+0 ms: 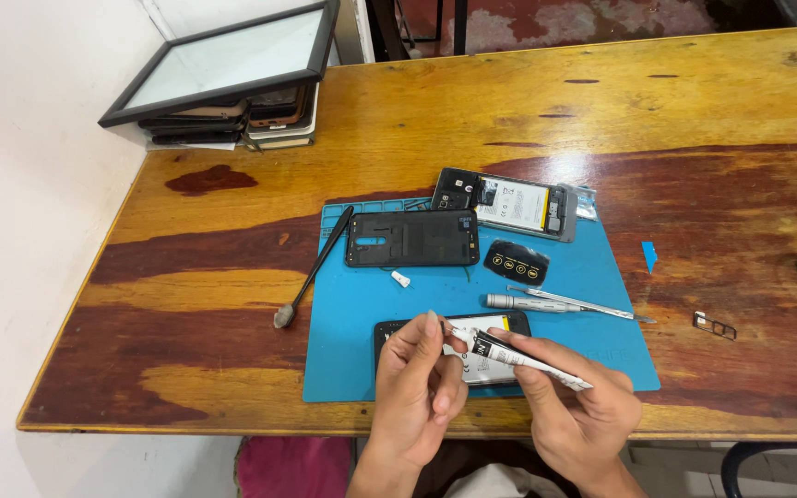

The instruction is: The person works on a disassembled smartphone on a blue mat, handling small components and applying adhesive from a tube. They peel a protective film from a small part, apply glue to the phone's back cover, and repeatedly pick up and set down the phone and other components. The clip ends before the phone is fully reassembled.

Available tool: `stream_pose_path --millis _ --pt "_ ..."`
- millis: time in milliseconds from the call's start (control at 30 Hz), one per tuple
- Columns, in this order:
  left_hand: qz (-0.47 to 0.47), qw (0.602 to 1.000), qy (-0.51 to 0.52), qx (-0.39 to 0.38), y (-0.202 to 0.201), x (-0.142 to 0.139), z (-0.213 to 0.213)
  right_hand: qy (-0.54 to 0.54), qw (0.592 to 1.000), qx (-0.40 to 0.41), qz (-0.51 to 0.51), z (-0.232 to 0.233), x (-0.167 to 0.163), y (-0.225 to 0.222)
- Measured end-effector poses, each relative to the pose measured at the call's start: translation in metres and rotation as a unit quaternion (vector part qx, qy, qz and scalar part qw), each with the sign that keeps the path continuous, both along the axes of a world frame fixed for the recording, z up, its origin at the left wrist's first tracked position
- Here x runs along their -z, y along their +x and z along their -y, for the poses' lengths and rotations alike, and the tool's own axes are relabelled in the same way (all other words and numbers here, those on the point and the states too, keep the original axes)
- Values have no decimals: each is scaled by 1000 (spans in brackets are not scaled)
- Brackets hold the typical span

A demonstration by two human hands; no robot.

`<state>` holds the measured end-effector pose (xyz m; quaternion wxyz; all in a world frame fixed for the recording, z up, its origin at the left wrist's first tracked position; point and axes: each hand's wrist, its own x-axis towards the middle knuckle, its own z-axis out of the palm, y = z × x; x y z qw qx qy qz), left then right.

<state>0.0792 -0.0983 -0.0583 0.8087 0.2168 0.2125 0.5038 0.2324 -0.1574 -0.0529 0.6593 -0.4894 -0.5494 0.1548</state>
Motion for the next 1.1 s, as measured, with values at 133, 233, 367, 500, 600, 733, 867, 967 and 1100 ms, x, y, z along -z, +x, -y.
stream_pose_path --millis 133,233,367,500,600,733,867,967,1100 --pt "-7 1000 4 2 -1 -1 0 -13 1000 3 -6 0 2 2" --pt "-2 1000 1 3 -2 0 0 -16 1000 7 -9 0 4 1" --pt "3 1000 4 7 -3 1 0 -8 1000 8 -10 0 5 -1" --pt "0 1000 10 7 -4 2 1 -24 999 27 -9 0 7 -1" --pt "-4 1000 9 7 -4 3 0 -28 999 34 -7 0 8 -1" --pt "0 1000 12 4 -4 4 0 -27 999 38 -7 0 9 -2" --pt "11 1000 19 8 -5 4 1 -31 999 43 -4 0 9 -3" --pt "0 1000 16 4 -5 4 1 -28 999 39 -9 0 9 -3" --pt "1 1000 22 8 -5 5 1 -25 999 39 -5 0 9 -2"
